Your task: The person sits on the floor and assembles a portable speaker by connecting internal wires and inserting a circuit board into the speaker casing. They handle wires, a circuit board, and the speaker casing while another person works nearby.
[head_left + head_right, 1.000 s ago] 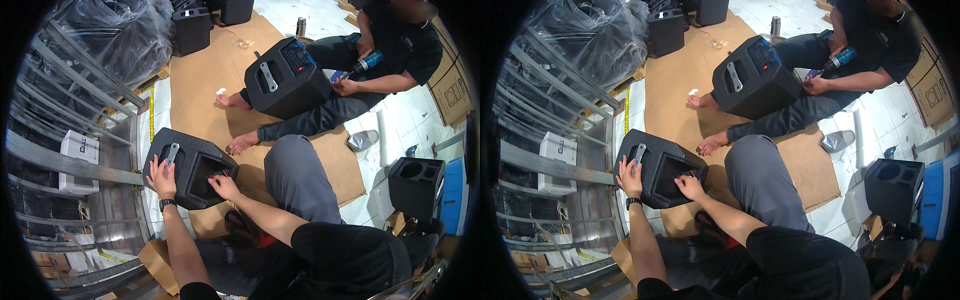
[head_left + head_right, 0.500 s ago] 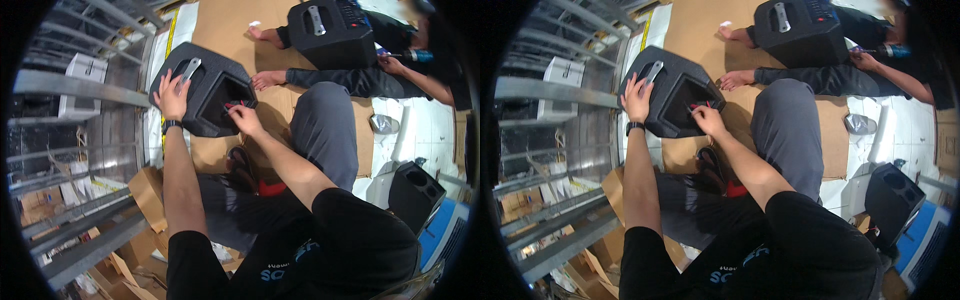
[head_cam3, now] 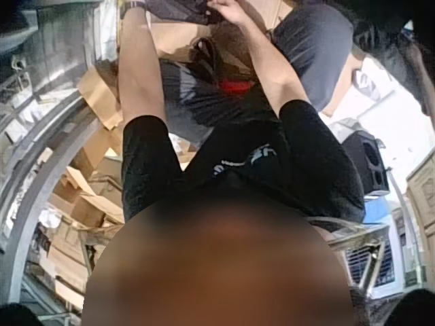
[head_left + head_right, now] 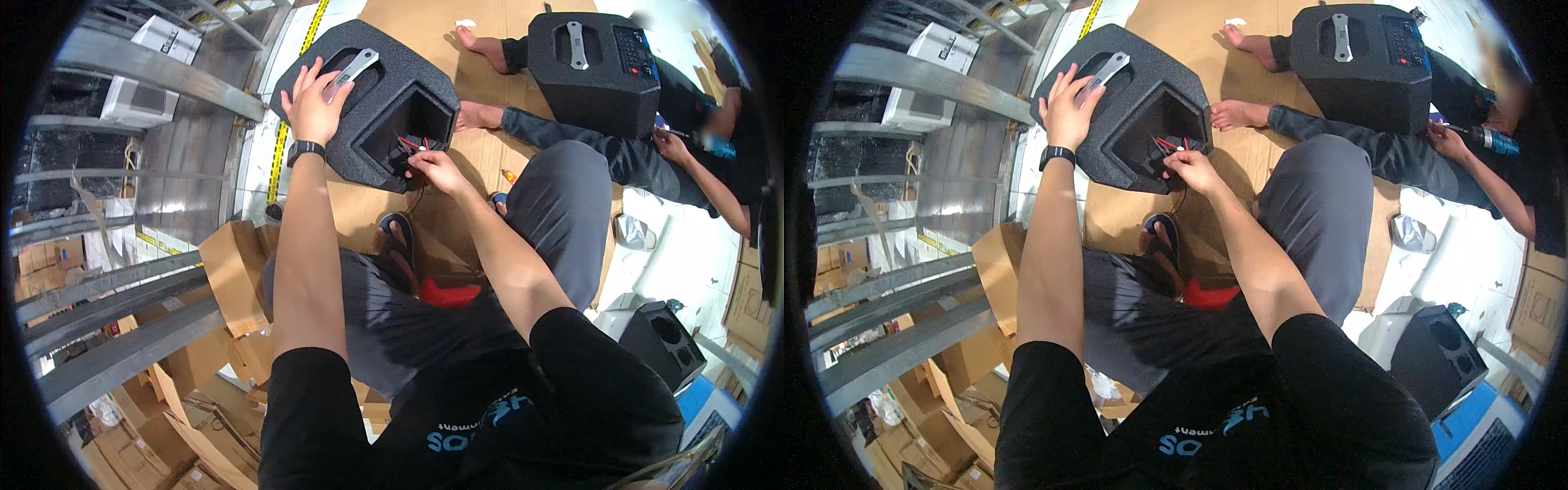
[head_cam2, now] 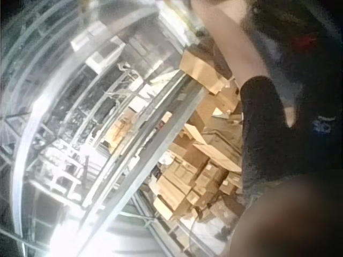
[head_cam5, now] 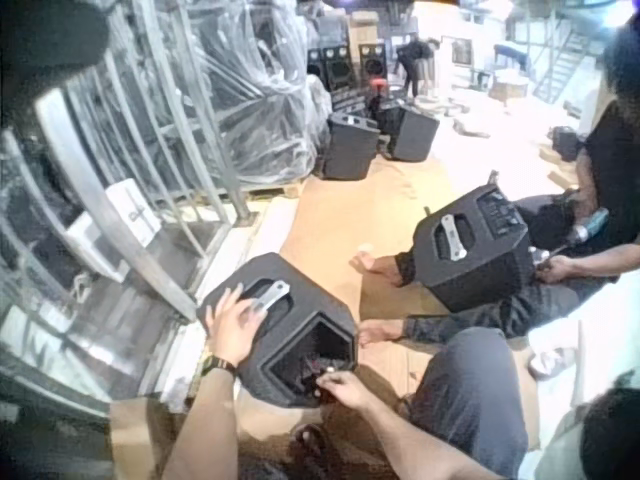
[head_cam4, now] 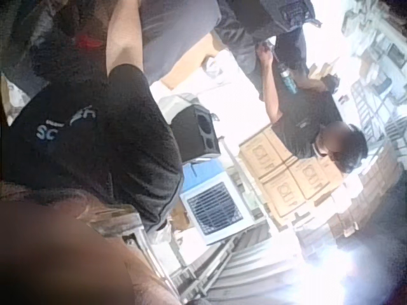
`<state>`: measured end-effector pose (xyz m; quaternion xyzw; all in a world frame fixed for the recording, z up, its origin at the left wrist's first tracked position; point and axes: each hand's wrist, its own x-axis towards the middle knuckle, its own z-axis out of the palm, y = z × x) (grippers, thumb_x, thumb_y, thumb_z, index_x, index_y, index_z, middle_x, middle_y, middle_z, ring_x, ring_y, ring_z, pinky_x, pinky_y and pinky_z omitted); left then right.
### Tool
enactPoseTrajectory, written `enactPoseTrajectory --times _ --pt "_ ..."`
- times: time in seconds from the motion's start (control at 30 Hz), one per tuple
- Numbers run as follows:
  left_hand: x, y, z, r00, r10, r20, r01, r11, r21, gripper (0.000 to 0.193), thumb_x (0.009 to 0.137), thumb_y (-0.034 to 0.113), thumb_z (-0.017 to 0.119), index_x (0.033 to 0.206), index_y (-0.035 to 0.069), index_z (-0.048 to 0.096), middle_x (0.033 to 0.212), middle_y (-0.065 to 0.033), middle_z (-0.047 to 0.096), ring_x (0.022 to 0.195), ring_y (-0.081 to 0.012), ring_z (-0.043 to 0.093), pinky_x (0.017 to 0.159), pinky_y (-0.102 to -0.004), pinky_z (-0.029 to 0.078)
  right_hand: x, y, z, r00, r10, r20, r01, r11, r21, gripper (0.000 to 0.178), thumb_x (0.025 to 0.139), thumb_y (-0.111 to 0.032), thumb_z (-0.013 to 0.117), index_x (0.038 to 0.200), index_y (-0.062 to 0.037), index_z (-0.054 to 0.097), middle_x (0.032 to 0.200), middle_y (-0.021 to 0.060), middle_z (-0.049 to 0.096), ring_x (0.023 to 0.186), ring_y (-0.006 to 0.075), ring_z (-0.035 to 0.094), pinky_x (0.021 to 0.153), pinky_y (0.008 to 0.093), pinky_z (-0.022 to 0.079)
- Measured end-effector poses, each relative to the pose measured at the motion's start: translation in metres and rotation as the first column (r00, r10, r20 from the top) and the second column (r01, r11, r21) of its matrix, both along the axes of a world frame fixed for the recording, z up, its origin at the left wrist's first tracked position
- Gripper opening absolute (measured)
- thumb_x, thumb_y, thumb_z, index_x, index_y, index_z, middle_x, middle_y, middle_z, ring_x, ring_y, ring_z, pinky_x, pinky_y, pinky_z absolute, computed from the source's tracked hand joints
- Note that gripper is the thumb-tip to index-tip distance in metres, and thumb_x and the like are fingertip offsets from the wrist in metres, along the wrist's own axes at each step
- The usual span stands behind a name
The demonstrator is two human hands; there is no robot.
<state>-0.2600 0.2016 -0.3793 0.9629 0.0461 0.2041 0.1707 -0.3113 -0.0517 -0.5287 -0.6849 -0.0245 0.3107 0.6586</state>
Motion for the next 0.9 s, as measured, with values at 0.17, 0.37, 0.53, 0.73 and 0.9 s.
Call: enactPoseTrajectory --times 0.17,0.37,0.53,0.73,0.9 --pt "-0.001 -0.001 0.002 1.000 0.002 -0.004 -0.002 1.000 -0.006 0.040 0.088 0.052 0.072 0.118 0.027 0.075 0.155 0.0009 0.050 0.149 -0.0236 0.036 0.121 -0.0638 0.012 0.030 0.030 0.012 0.928 -0.087 0.362 0.143 0.981 -0.130 0.035 0.100 -0.033 0.062 0.094 -0.0025 0.076 0.068 0.0083 0.071 0.066 0.0140 0.068 0.067 0.0323 0.053" --pt "-0.002 -0.001 0.002 1.000 0.001 0.002 -0.001 1.000 -0.019 0.040 0.088 0.052 0.072 0.119 0.027 0.075 0.155 0.0006 0.050 0.149 -0.0234 0.037 0.121 -0.0632 0.012 0.025 0.008 -0.007 0.984 0.026 0.175 -0.005 0.993 -0.117 0.036 0.099 -0.035 0.064 0.093 -0.0016 0.075 0.081 0.0074 0.073 0.072 0.0129 0.064 0.070 0.0307 0.051" --pt "0.000 0.001 -0.001 1.000 0.007 -0.003 -0.007 1.000 -0.026 0.042 0.087 0.053 0.072 0.119 0.027 0.074 0.155 0.0009 0.050 0.149 -0.0231 0.036 0.122 -0.0628 0.011 0.006 -0.001 -0.001 0.987 0.026 0.160 -0.014 0.997 -0.077 0.031 0.102 -0.026 0.058 0.097 0.0010 0.073 0.077 0.0084 0.074 0.072 0.0126 0.068 0.068 0.0312 0.053" --pt "0.001 0.001 0.001 1.000 -0.006 -0.004 0.006 1.000 -0.031 0.042 0.086 0.054 0.073 0.118 0.027 0.075 0.155 0.0006 0.050 0.149 -0.0234 0.037 0.121 -0.0631 0.011 0.023 0.019 0.029 0.980 -0.133 0.150 0.135 0.991 -0.008 0.029 0.102 -0.024 0.059 0.106 0.0027 0.071 0.090 0.0101 0.075 0.081 0.0131 0.070 0.076 0.0287 0.054" --pt "0.001 0.003 -0.005 0.999 -0.012 0.037 0.012 1.000 -0.010 0.043 0.086 0.054 0.073 0.119 0.026 0.075 0.154 0.0000 0.051 0.148 -0.0236 0.037 0.121 -0.0636 0.011 -0.017 -0.019 -0.012 0.966 -0.137 0.220 0.161 0.983 -0.093 0.033 0.102 -0.029 0.060 0.109 0.0019 0.072 0.097 0.0066 0.074 0.090 0.0164 0.070 0.085 0.0337 0.053"
